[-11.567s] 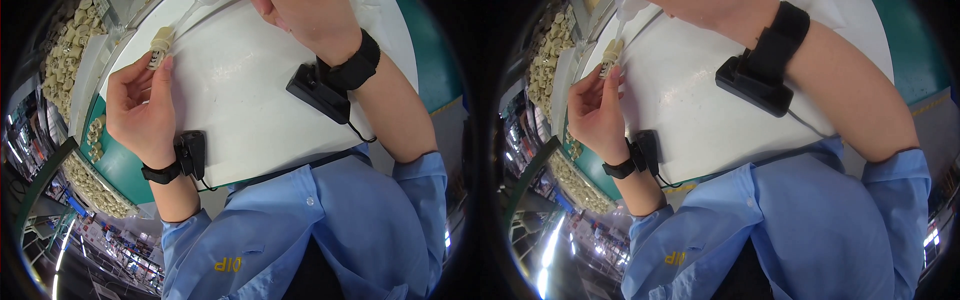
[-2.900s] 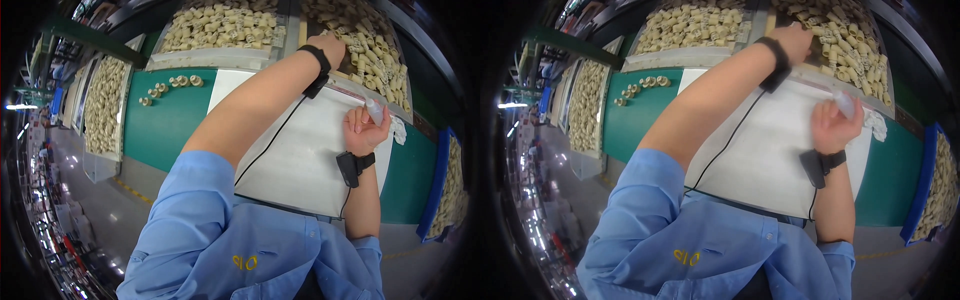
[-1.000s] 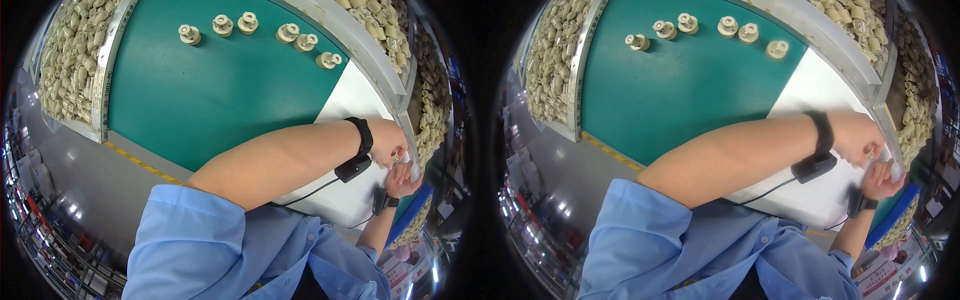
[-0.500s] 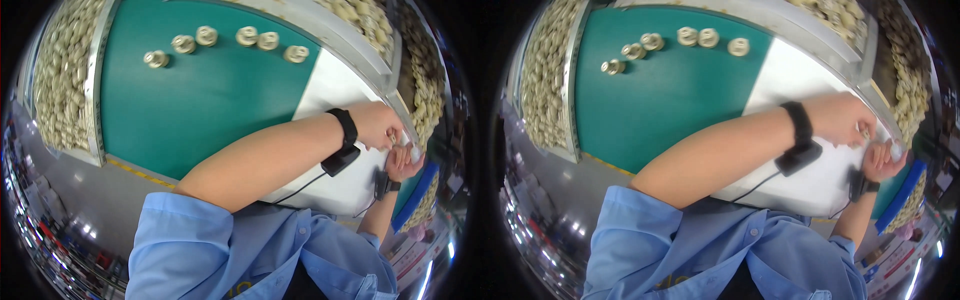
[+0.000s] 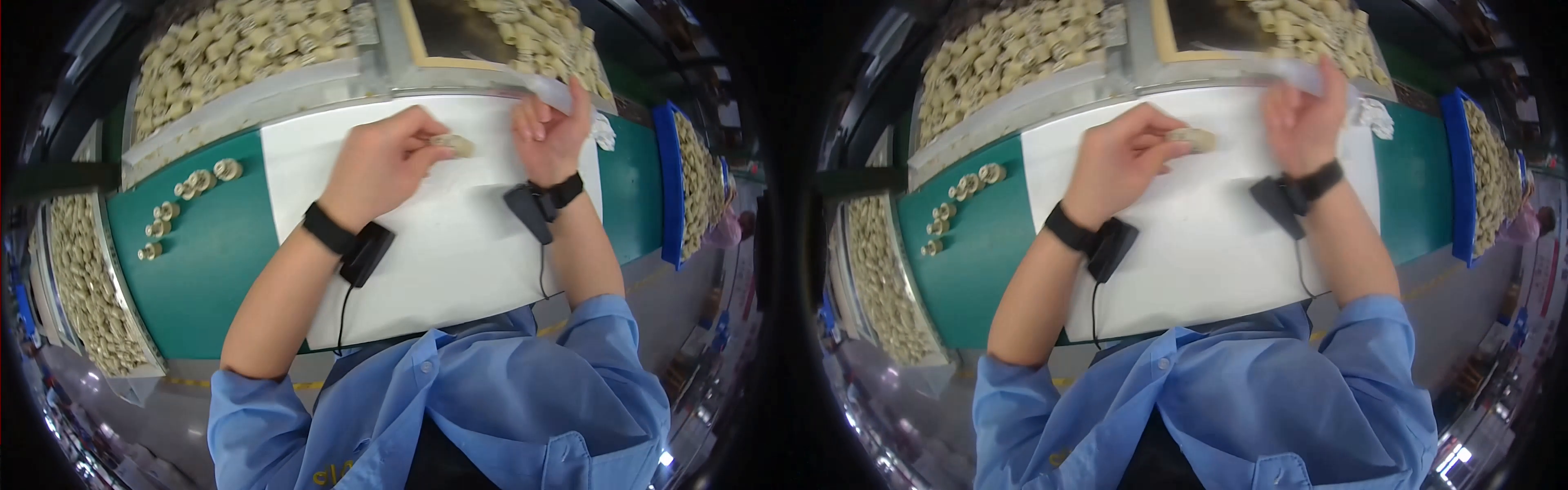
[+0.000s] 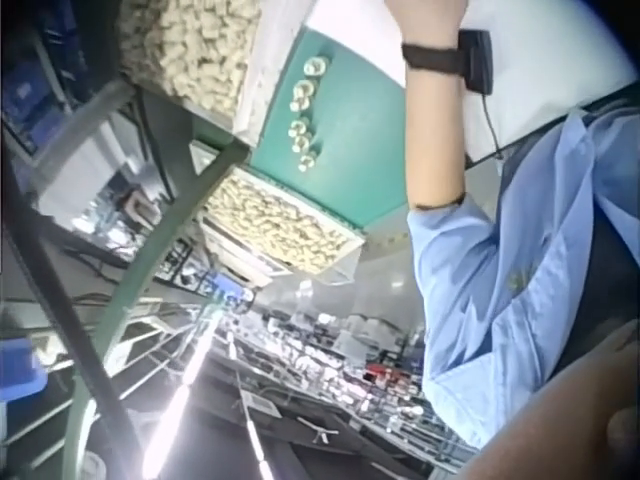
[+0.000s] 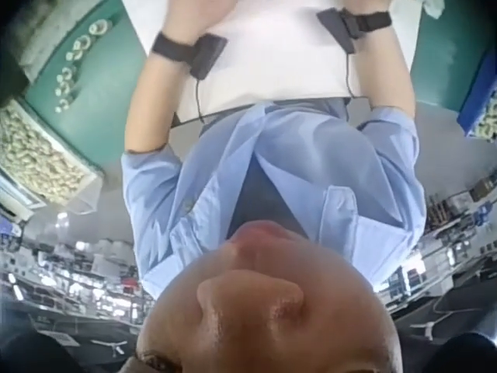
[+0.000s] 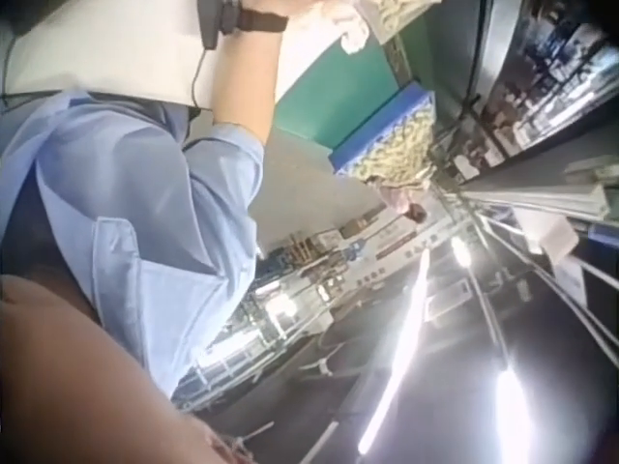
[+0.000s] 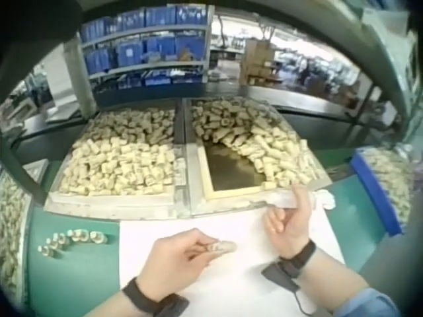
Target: Cleaning small electronic components using a squeeze bottle and a cloth on a production floor.
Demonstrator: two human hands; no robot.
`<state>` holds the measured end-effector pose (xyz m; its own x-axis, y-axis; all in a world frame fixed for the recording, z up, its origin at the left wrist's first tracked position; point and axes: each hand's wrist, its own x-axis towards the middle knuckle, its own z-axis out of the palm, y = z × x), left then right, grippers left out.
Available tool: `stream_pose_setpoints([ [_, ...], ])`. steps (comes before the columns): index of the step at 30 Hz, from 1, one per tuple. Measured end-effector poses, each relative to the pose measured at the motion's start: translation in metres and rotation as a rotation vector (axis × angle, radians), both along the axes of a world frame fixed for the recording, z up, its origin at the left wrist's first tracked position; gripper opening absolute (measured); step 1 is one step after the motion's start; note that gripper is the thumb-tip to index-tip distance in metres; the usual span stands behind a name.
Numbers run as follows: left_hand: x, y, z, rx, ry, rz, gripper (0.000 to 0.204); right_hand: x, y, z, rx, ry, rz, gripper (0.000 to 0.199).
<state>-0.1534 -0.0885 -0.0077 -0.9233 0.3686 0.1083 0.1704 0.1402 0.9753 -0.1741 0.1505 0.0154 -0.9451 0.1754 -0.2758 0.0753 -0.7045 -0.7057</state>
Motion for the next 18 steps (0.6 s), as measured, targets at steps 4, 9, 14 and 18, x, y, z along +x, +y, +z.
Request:
stream_pose_setpoints([
  [4, 0.014, -0.013, 0.028, -0.163, 0.136, 0.046, 0.013, 0.014, 0.002, -0.013, 0.046, 0.085, 0.027, 0.044],
  [9, 0.02, -0.014, 0.013, -0.199, 0.289, 0.327, 0.014, 0.029, -0.002, -0.012, 0.23, 0.191, 0.135, 0.033],
  [14, 0.025, -0.009, 0.011, -0.458, 0.407, 0.36, 0.015, 0.032, -0.001, -0.011, 0.302, 0.074, 0.104, 0.033],
  [18, 0.031, -0.001, 0.011, -0.537, 0.473, 0.361, 0.017, 0.032, 0.0, -0.011, 0.368, 0.111, 0.138, 0.036],
])
